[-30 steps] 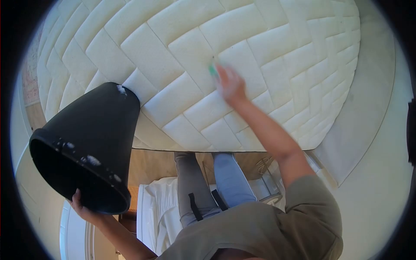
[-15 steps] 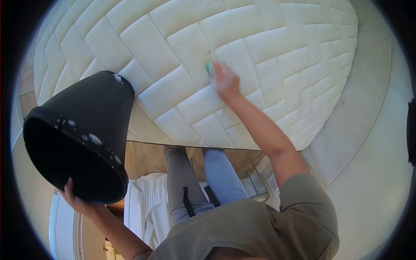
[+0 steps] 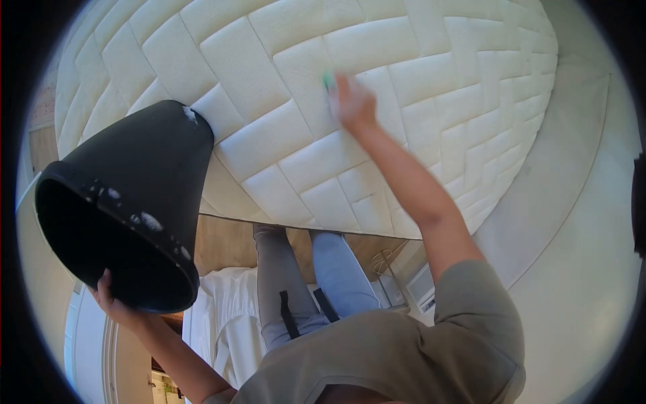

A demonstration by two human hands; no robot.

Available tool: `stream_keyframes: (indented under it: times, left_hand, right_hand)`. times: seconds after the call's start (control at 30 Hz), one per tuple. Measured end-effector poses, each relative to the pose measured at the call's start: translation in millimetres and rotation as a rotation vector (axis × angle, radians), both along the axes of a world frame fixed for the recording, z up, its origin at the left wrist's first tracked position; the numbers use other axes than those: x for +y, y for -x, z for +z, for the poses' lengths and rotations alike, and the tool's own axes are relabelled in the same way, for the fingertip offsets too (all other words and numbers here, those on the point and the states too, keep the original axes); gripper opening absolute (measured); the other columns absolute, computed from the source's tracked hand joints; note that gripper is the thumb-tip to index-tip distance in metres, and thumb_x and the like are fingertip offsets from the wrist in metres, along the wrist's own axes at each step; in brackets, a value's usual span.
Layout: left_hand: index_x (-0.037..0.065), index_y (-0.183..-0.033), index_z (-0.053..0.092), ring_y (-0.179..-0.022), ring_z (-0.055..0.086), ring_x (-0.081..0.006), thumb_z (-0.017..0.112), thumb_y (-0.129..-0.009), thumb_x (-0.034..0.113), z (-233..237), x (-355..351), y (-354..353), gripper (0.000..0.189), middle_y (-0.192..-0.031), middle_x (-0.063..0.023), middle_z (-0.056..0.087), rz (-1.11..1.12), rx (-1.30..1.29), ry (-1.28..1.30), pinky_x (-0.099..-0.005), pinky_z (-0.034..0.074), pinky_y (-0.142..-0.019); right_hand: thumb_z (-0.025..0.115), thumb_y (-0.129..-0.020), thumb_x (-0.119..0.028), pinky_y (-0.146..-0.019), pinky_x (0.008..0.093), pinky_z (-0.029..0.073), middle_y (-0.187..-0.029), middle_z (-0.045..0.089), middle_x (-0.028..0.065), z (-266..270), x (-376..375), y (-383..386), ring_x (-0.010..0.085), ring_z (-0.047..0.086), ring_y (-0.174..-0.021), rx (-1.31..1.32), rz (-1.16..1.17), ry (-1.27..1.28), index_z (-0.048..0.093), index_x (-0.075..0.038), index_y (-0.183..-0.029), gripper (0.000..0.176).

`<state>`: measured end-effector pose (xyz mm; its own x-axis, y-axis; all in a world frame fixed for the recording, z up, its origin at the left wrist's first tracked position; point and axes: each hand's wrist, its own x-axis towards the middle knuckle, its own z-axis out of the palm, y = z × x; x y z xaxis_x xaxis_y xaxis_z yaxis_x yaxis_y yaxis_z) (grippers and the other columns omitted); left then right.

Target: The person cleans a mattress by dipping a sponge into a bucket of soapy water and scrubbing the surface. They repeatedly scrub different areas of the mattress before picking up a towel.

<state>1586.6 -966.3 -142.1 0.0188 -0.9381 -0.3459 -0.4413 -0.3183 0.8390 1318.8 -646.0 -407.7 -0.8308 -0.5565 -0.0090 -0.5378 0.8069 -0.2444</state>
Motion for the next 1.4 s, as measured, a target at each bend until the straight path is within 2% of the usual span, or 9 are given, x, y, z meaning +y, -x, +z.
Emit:
stream_keyframes:
  times: [0.17,0.27,0.4,0.47,0.7,1.0,1.03,1.23,1.4]
  left_hand:
    - [0.0,-0.119,0.048,-0.099,0.056,-0.026,0.055,-0.073,0.016,-4,-5,-6,0.049,-0.108,-0.0154,0.056,-0.03,0.077,-0.026,-0.0303,0.047,-0.087]
    - [0.003,-0.12,0.047,-0.101,0.055,-0.0261,0.054,-0.074,0.018,-5,-1,-14,0.049,-0.112,-0.0143,0.055,0.054,0.057,-0.066,-0.0331,0.046,-0.089]
    - [0.001,-0.122,0.044,-0.094,0.059,-0.0308,0.054,-0.077,0.021,-1,17,3,0.051,-0.11,-0.0171,0.055,0.141,0.018,-0.079,-0.0383,0.051,-0.082]
    - [0.001,-0.122,0.044,-0.095,0.059,-0.0307,0.054,-0.077,0.02,1,26,9,0.05,-0.111,-0.0172,0.055,0.15,-0.029,-0.07,-0.038,0.051,-0.082]
    - [-0.002,-0.121,0.044,-0.1,0.055,-0.0271,0.055,-0.074,0.014,-7,-2,-18,0.051,-0.111,-0.0165,0.053,-0.012,0.007,-0.023,-0.0337,0.047,-0.087]
    - [0.003,-0.125,0.042,-0.101,0.056,-0.0318,0.051,-0.079,0.02,-3,25,6,0.05,-0.114,-0.0181,0.053,0.145,0.001,-0.094,-0.0406,0.049,-0.087]
    - [0.003,-0.125,0.042,-0.1,0.056,-0.0314,0.052,-0.079,0.019,-4,19,-2,0.05,-0.114,-0.018,0.053,0.085,-0.008,-0.062,-0.0403,0.05,-0.086]
    - [0.01,-0.125,0.044,-0.105,0.052,-0.0289,0.056,-0.074,0.016,-9,-3,-22,0.052,-0.115,-0.0145,0.052,0.015,0.018,-0.084,-0.041,0.044,-0.092]
    - [0.009,-0.124,0.043,-0.106,0.051,-0.0289,0.054,-0.074,0.016,-11,-3,-33,0.052,-0.117,-0.014,0.05,0.142,0.081,-0.145,-0.042,0.043,-0.093]
  right_hand:
    - [0.061,-0.073,-0.013,-0.055,0.0389,0.051,-0.08,0.061,0.0132,13,93,-72,0.0285,0.061,-0.067,-0.141,0.161,0.009,0.059,-0.012,-0.105,0.032]
    - [0.052,-0.081,-0.019,-0.053,0.0461,0.047,-0.081,0.061,0.0168,-65,-16,30,0.0326,0.06,-0.066,0.049,0.007,0.085,0.054,-0.01,-0.108,0.029]
    - [0.033,-0.094,-0.022,-0.061,0.0448,0.048,-0.081,0.06,0.0196,-46,-133,120,0.0363,0.059,-0.069,0.237,-0.054,0.177,0.055,-0.004,-0.101,0.03]
    - [0.051,-0.083,-0.028,-0.046,0.0484,0.043,-0.075,0.06,0.0138,-32,-106,109,0.0342,0.058,-0.058,0.17,0.008,0.125,0.048,-0.01,-0.093,0.021]
    - [0.067,-0.073,-0.02,-0.051,0.0388,0.05,-0.078,0.06,0.0124,9,82,-50,0.0284,0.061,-0.064,-0.017,0.154,0.072,0.058,-0.012,-0.102,0.031]
    - [0.034,-0.093,-0.021,-0.059,0.0447,0.048,-0.082,0.06,0.0193,-32,-142,89,0.0342,0.06,-0.069,0.112,0.033,0.303,0.056,-0.004,-0.099,0.028]
    - [0.054,-0.08,-0.026,-0.056,0.0483,0.046,-0.081,0.058,0.0129,-25,-120,62,0.0337,0.059,-0.071,0.03,-0.016,0.175,0.048,-0.012,-0.103,0.028]
    - [0.062,-0.075,-0.016,-0.049,0.0374,0.05,-0.08,0.061,0.0121,20,62,-95,0.026,0.061,-0.064,-0.121,0.165,0.081,0.058,-0.012,-0.105,0.031]
    - [0.052,-0.083,-0.027,-0.058,0.0504,0.046,-0.08,0.06,0.0141,-37,-112,56,0.0355,0.059,-0.07,0.105,0.023,0.123,0.05,-0.011,-0.106,0.028]
